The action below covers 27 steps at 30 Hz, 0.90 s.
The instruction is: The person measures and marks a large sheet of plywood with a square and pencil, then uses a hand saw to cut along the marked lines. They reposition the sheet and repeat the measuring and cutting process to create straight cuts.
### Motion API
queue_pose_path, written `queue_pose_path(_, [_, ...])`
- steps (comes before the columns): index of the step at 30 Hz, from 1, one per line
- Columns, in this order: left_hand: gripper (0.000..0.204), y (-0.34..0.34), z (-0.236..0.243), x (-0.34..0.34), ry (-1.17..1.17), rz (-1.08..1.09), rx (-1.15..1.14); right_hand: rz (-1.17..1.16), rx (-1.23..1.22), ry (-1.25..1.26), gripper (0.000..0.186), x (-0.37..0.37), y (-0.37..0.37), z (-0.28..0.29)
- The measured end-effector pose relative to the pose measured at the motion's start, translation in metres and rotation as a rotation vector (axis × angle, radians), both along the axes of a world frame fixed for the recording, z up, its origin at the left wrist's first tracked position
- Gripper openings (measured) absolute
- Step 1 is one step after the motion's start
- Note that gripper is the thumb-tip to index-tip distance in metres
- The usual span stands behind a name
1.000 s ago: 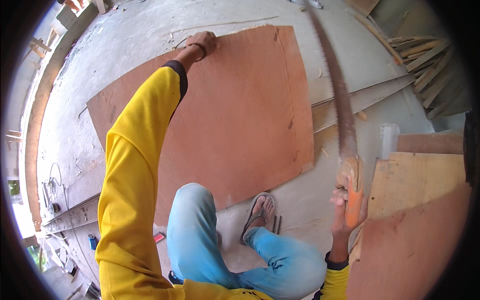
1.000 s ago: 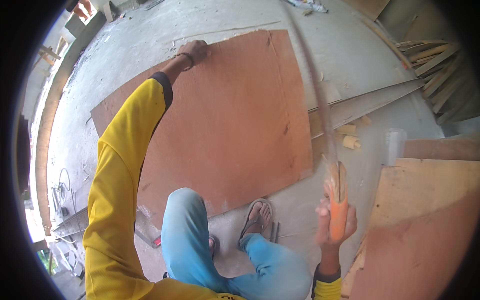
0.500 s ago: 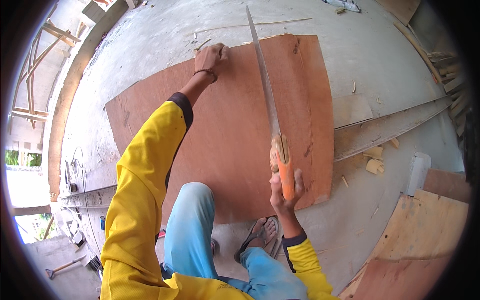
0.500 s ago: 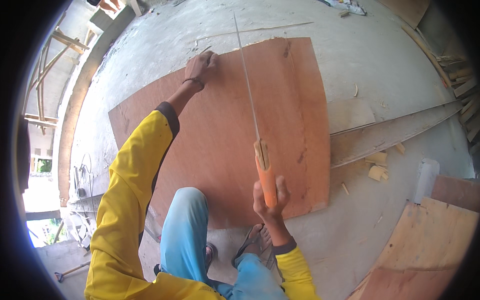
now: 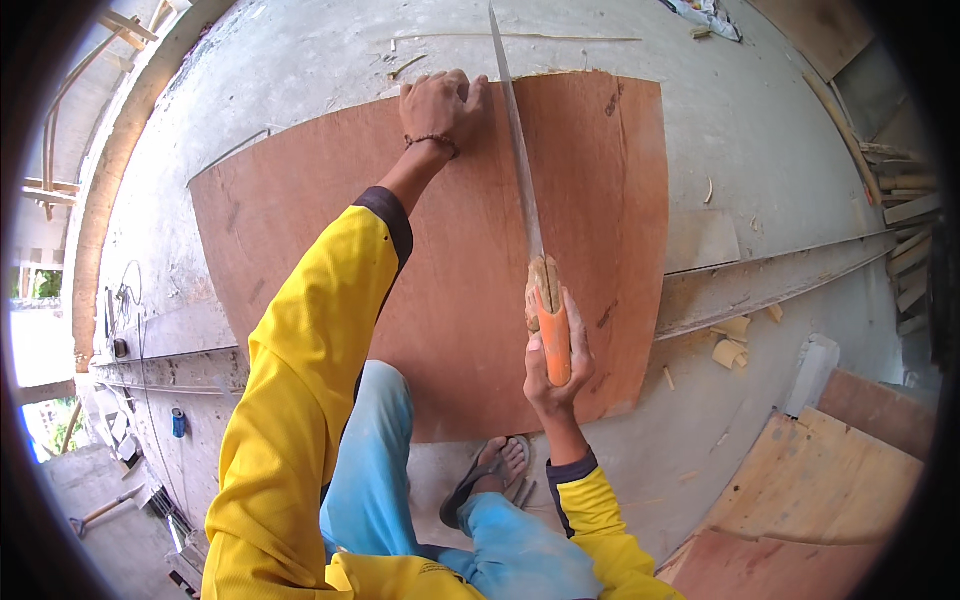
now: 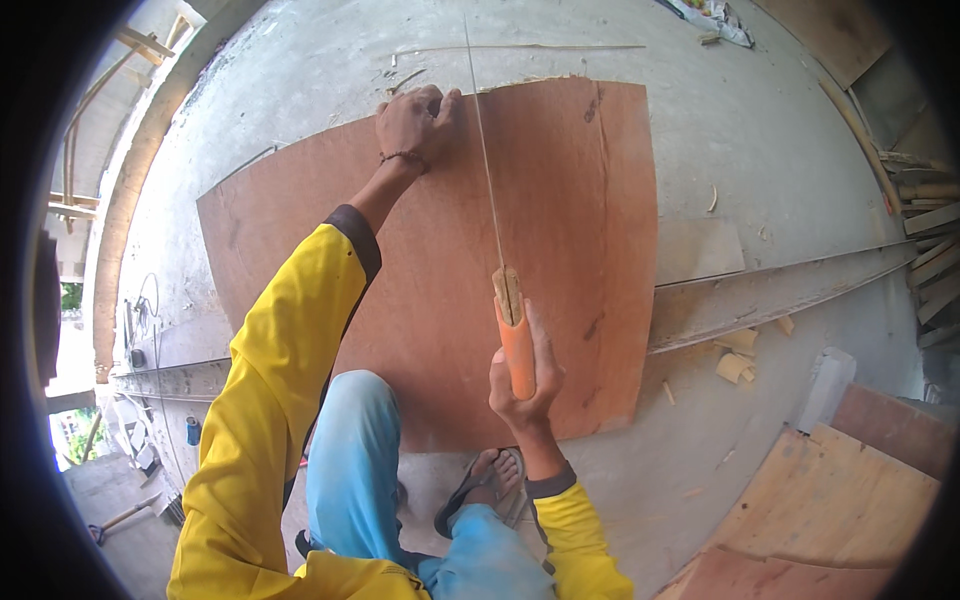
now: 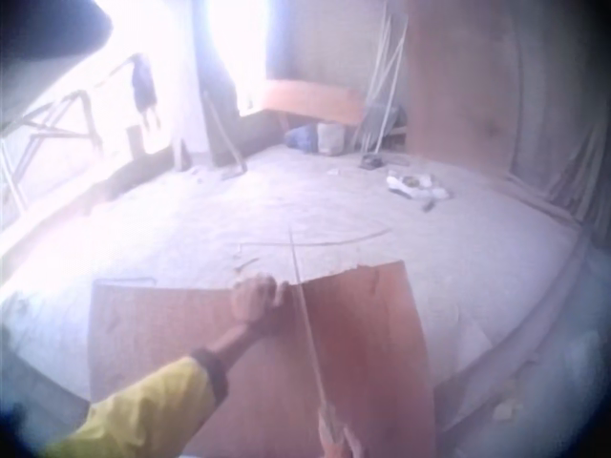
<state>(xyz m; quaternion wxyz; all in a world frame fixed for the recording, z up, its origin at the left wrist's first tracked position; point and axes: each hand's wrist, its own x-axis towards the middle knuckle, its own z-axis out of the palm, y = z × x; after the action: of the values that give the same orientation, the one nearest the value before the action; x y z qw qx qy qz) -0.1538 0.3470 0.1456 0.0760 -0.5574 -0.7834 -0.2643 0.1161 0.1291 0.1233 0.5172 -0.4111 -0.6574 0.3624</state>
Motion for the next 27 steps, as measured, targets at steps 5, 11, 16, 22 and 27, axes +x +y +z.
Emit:
queue_pose_path(5, [0.043, 0.003, -0.003, 0.005, 0.019, 0.011, 0.041, -0.002, 0.063, -0.003, 0.061, -0.005, 0.008, -0.011])
queue_pose_path(11, [0.045, 0.0, -0.007, 0.0, 0.044, 0.013, 0.092, 0.039, 0.064, -0.077, 0.061, 0.003, 0.002, -0.006])
queue_pose_path(16, [0.045, 0.002, -0.008, 0.002, 0.044, 0.005, 0.121, 0.025, 0.048, -0.029, 0.06, -0.004, 0.013, -0.005])
queue_pose_path(22, [0.044, 0.002, -0.007, 0.003, 0.021, 0.004, 0.124, 0.045, -0.051, -0.026, 0.063, -0.004, 0.003, -0.009])
queue_pose_path(27, [0.044, 0.001, -0.009, 0.002, 0.037, 0.004, 0.157, 0.042, 0.024, -0.043, 0.06, -0.014, 0.022, 0.003])
